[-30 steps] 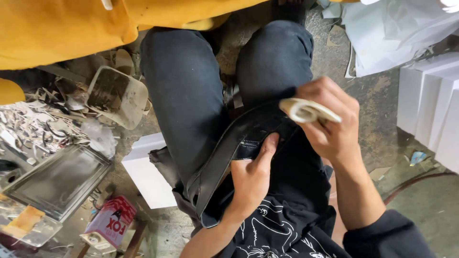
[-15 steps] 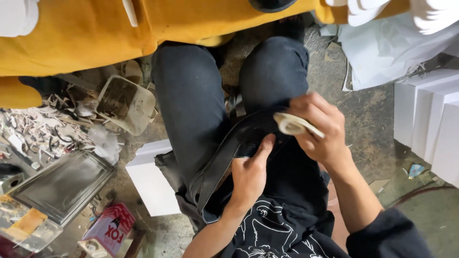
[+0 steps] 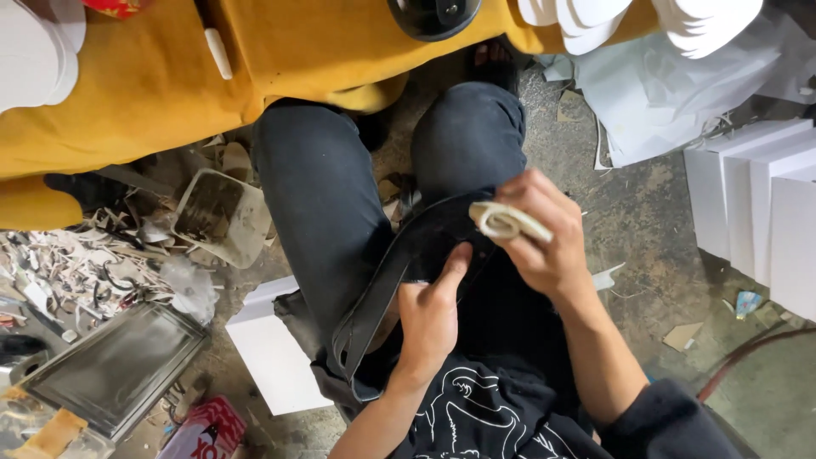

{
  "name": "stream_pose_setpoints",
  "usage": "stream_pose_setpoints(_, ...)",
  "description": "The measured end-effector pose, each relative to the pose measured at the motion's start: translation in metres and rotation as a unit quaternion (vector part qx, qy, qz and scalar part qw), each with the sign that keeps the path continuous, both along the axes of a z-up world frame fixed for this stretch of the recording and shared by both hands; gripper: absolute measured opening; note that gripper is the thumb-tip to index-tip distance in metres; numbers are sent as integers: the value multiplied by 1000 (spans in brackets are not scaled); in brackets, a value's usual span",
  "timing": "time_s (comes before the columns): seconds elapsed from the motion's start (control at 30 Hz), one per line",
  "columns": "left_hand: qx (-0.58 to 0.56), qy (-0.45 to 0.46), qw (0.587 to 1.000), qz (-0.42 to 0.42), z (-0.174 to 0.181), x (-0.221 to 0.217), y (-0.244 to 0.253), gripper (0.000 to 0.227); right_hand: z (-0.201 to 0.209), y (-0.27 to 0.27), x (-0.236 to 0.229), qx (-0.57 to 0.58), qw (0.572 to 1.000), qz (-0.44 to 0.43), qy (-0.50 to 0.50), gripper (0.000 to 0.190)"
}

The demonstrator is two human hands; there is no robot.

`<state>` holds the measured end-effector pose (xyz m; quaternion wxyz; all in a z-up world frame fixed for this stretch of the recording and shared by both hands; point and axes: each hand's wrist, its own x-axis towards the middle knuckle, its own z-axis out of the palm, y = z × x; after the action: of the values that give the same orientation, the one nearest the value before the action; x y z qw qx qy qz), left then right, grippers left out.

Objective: The person wipes a black shoe with a cloth while seated, holding the shoe on their lap. They then place the shoe on a nearby table and continue wiping it with the cloth.

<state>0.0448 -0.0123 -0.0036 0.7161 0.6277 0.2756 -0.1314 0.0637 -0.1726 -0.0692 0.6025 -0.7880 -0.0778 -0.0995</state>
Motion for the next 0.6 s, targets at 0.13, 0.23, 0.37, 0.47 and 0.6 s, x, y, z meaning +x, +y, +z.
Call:
stream_pose_setpoints(0.13,-10,0,1000,4,1,1,4,23,-10,-9,-6,-9,999,38,8,21)
stream_pose_setpoints(0.23,-6,4,1000,-9,1,1,5,22,-6,-11,0,20,998,53,39,18)
stream_pose_setpoints(0.37,-13,5,1000,-4,5,9,3,21,12,-2,35,65,989,115,69,17)
stream_pose_setpoints(0.47,2,34,999,22,-11,-9,2,28,-6,-15,24,79,985,121,89,28)
stream_pose_setpoints(0.6,70,-8,996,-52,-6,-4,-1,21,3,-20,17,50,978,124,160,26)
